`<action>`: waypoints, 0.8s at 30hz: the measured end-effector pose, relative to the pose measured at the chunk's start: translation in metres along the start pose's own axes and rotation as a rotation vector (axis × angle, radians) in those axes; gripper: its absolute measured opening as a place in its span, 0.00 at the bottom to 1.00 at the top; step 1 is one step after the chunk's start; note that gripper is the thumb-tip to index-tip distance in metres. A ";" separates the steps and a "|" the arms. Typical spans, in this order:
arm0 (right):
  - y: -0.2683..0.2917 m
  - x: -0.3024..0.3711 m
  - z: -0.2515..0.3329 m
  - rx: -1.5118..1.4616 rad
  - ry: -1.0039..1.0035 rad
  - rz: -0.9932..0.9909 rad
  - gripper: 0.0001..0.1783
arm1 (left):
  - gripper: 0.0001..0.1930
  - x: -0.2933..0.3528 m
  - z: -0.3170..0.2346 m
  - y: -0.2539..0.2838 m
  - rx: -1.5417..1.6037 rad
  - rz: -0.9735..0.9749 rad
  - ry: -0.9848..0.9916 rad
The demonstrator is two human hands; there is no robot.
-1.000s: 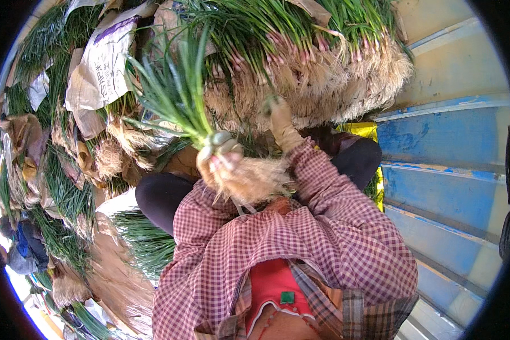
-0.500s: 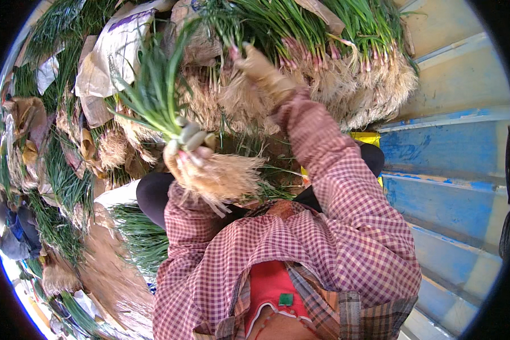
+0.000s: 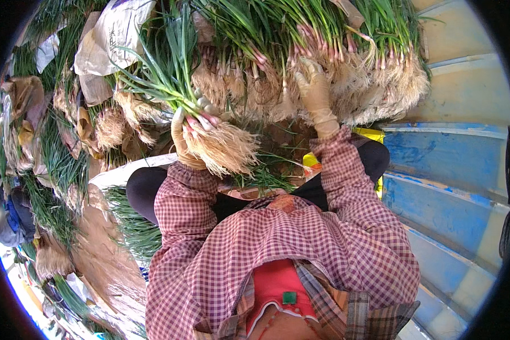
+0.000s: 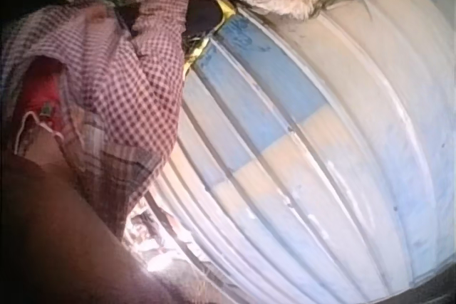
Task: The person sits cross-legged in a truck bed and cleans bundles of green onions by hand. They remove soil and debris from the roots, shake off loose dirt, and place the cleaned bundles aside.
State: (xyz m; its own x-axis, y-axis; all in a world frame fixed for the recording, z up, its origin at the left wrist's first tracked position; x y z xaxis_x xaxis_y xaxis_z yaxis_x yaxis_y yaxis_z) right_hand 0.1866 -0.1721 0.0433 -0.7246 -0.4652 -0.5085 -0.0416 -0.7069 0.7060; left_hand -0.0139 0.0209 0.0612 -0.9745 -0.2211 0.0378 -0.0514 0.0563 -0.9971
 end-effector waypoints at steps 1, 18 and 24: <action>-0.004 0.000 0.013 -0.073 0.045 0.006 0.20 | 0.24 0.005 0.005 -0.005 0.078 -0.010 -0.012; -0.045 0.024 0.110 -1.180 -0.340 0.754 0.12 | 0.24 0.007 -0.001 0.019 0.010 -0.023 -0.030; 0.026 0.104 0.078 -1.753 -0.378 0.574 0.08 | 0.23 0.005 0.016 0.023 0.024 -0.095 -0.016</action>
State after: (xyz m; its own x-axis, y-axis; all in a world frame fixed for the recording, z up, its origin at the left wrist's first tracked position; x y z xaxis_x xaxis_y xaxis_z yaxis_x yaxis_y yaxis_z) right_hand 0.0569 -0.1973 0.0472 -0.4968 -0.8579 -0.1311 0.7082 -0.3135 -0.6326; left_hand -0.0160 0.0055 0.0374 -0.9620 -0.2394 0.1310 -0.1376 0.0109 -0.9904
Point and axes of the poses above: each hand's wrist, its own x-axis away from the middle knuckle, its own y-axis out of the back of the hand, z = x × y, the point moved 5 cm from there along -x, towards the middle knuckle, and after that the axes turned 4 degrees about y, right-handed, at the moved point
